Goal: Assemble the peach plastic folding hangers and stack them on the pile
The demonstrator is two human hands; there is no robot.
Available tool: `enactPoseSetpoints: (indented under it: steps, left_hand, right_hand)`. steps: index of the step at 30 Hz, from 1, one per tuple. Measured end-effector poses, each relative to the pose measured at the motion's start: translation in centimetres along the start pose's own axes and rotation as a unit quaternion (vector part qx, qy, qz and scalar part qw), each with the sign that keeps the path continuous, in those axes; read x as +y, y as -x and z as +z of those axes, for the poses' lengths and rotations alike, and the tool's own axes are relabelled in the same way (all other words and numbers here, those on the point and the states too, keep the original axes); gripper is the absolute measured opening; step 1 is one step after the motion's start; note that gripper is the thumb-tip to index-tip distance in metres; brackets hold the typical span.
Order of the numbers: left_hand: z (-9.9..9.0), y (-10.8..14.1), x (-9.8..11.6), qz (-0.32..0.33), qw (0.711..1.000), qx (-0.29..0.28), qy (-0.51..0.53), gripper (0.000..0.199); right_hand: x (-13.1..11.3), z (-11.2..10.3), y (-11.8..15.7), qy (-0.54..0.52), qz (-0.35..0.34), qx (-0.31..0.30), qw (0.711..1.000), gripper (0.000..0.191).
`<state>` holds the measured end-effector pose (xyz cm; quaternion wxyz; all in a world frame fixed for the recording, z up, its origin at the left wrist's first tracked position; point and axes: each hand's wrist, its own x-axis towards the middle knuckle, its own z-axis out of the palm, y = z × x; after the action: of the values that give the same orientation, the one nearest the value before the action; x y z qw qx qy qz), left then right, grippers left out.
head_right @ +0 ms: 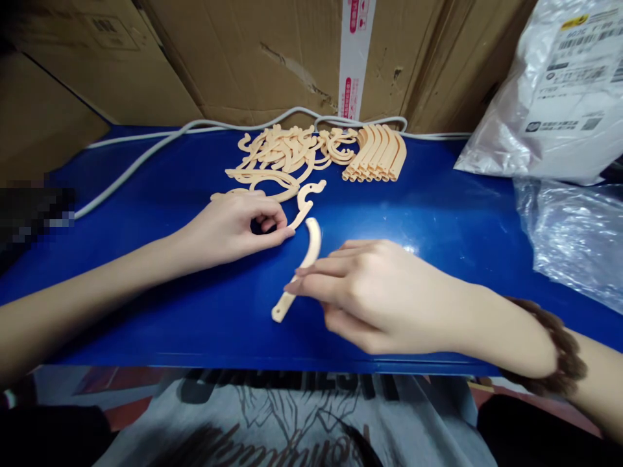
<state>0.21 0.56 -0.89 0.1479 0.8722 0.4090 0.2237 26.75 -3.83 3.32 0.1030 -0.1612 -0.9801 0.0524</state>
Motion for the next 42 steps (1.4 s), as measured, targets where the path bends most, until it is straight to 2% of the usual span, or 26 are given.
enactPoseSetpoints:
  steps: [3,5,8,12,18,21,25,29,34,36,38,40,42]
  left_hand:
    - [0.0,0.0,-0.1,-0.008,1.0,0.0,0.003,0.023]
    - [0.0,0.0,-0.2,-0.013,1.0,-0.002,-0.001,0.025]
    - [-0.1,0.0,-0.2,-0.013,1.0,-0.002,-0.011,0.027]
    - [-0.2,0.1,0.0,-0.002,1.0,-0.007,-0.027,0.031]
    - [-0.5,0.2,0.4,0.015,0.995,-0.01,-0.097,0.03]
    - [-0.5,0.3,0.4,0.032,0.993,-0.004,-0.118,0.031]
    - [-0.2,0.3,0.3,0.035,0.992,-0.003,-0.119,0.026]
    - [0.4,0.2,0.2,0.048,0.993,0.015,-0.107,0.018]
    - [0.9,0.1,0.2,0.066,0.992,0.024,-0.108,0.02]
    - [0.8,0.2,0.3,0.082,0.991,0.035,-0.101,0.026]
    - [0.7,0.2,0.4,0.127,0.988,0.038,-0.084,0.037]
    - [0.6,0.2,0.5,0.177,0.981,0.025,-0.072,0.051]
    - [0.5,0.3,0.7,0.196,0.978,0.011,-0.07,0.058]
  right_hand:
    - [0.4,0.4,-0.4,-0.048,-0.047,0.01,0.998,0.039]
    - [1.1,0.5,-0.4,-0.017,-0.031,0.04,0.999,0.035]
    - [2.3,0.6,-0.2,0.056,-0.003,0.047,0.997,0.031]
    - [3.8,0.6,0.0,0.124,0.06,0.054,0.989,0.03]
    - [6.0,-0.1,-0.4,0.144,0.185,0.05,0.971,0.03]
    - [7.4,-0.9,-1.3,0.172,0.225,0.034,0.958,0.034]
    - [9.7,-2.1,-3.7,0.248,0.286,-0.002,0.926,0.04]
    - [11.8,-2.4,-6.3,0.271,0.292,-0.018,0.917,0.036]
    - [14.2,-1.1,-8.3,0.25,0.291,-0.031,0.923,0.032]
    - [15.0,-0.5,-8.6,0.263,0.284,-0.022,0.922,0.028]
    - [15.5,-0.2,-8.8,0.275,0.272,-0.015,0.922,0.026]
    - [15.6,0.0,-9.0,0.279,0.263,-0.011,0.924,0.025]
    - [15.3,0.0,-9.1,0.285,0.269,-0.009,0.92,0.024]
